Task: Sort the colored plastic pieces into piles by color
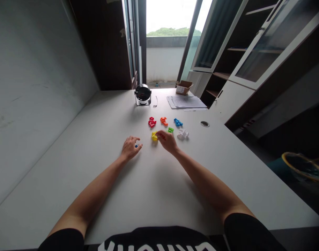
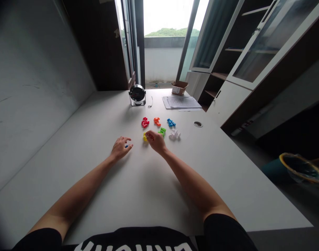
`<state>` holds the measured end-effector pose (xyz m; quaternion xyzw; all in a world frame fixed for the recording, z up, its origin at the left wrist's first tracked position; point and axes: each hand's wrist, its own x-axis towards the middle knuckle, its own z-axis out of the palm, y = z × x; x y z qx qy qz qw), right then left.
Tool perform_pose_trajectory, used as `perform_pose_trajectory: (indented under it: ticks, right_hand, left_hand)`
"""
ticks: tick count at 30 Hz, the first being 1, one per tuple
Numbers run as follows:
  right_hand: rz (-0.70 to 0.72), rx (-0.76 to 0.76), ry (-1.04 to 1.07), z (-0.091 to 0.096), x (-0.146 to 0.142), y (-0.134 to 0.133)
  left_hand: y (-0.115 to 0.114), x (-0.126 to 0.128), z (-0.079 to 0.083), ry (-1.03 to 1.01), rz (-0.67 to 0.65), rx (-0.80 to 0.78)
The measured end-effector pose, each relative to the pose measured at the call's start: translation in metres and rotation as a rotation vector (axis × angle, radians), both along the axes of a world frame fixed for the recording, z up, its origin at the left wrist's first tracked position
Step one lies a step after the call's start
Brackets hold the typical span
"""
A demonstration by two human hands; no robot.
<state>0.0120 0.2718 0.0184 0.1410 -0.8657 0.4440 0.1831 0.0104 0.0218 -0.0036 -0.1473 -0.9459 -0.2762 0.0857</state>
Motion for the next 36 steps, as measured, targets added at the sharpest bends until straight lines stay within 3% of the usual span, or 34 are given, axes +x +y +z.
perform_pose_trajectory:
  ticks: [5, 11, 18, 25, 36]
  right_hand:
    - [0.063, 0.040, -0.052, -0.019, 0.008, -0.029]
    - [0.168, 0.136, -0.088, -0.039, 0.012, -0.026]
    - [0.224, 0.242, -0.073, -0.037, 0.015, -0.029]
    - [0.296, 0.435, 0.009, -0.035, 0.017, -0.030]
    - [0.274, 0.308, -0.058, -0.034, 0.014, -0.029]
  left_hand:
    - [-0.013, -0.005, 0.007, -0.171, 0.135, -0.008]
    - [-0.016, -0.004, 0.013, -0.245, -0.273, 0.038]
    - [-0.005, 0.001, 0.010, -0.223, -0.270, 0.169]
    - [-0.013, 0.000, 0.012, -0.171, -0.435, 0.088]
    - [-0.006, 0.001, 0.005, -0.141, -0.508, 0.105]
